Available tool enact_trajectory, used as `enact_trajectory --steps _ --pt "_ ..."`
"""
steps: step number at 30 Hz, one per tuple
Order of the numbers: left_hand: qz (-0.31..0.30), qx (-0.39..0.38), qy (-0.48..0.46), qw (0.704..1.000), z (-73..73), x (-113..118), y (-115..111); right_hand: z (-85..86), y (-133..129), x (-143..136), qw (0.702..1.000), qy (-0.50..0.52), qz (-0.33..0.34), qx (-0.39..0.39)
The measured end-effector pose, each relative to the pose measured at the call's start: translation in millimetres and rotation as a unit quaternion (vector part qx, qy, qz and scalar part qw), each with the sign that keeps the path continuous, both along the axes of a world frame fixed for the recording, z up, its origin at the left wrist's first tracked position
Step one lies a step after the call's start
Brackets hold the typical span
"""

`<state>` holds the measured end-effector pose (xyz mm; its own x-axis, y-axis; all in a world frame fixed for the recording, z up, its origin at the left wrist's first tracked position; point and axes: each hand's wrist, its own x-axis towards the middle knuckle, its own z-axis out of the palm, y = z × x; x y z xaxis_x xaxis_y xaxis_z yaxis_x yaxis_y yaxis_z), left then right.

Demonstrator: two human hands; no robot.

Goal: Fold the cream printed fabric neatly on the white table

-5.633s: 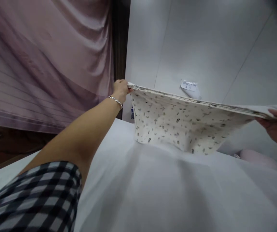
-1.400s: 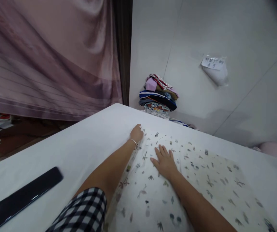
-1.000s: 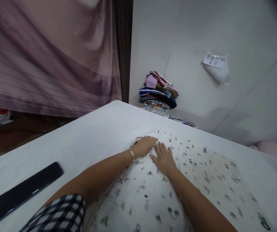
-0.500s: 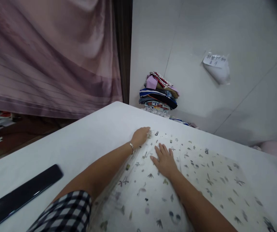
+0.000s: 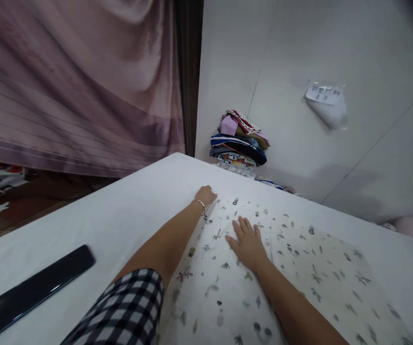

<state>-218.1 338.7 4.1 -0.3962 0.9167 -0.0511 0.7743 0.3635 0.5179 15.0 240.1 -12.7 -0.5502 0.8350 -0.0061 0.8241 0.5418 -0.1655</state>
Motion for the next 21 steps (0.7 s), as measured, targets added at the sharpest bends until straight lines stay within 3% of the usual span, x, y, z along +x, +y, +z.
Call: enact_trajectory --steps 7,13,18,21 --pt "0.000 0.048 0.027 0.998 2.6 4 -4 2.8 -1 0 1.000 -0.003 -0.001 -0.006" --pt "-0.082 0.147 0.090 0.982 12.7 11 -20 0.4 0 0 1.000 -0.003 0.000 0.002" --pt "-0.116 0.171 0.121 0.971 19.8 10 -27 -0.2 0 0 1.000 0.002 0.000 0.008" --pt "-0.183 0.171 0.120 0.961 20.5 16 -36 -0.3 0 0 1.000 0.003 0.001 0.014"
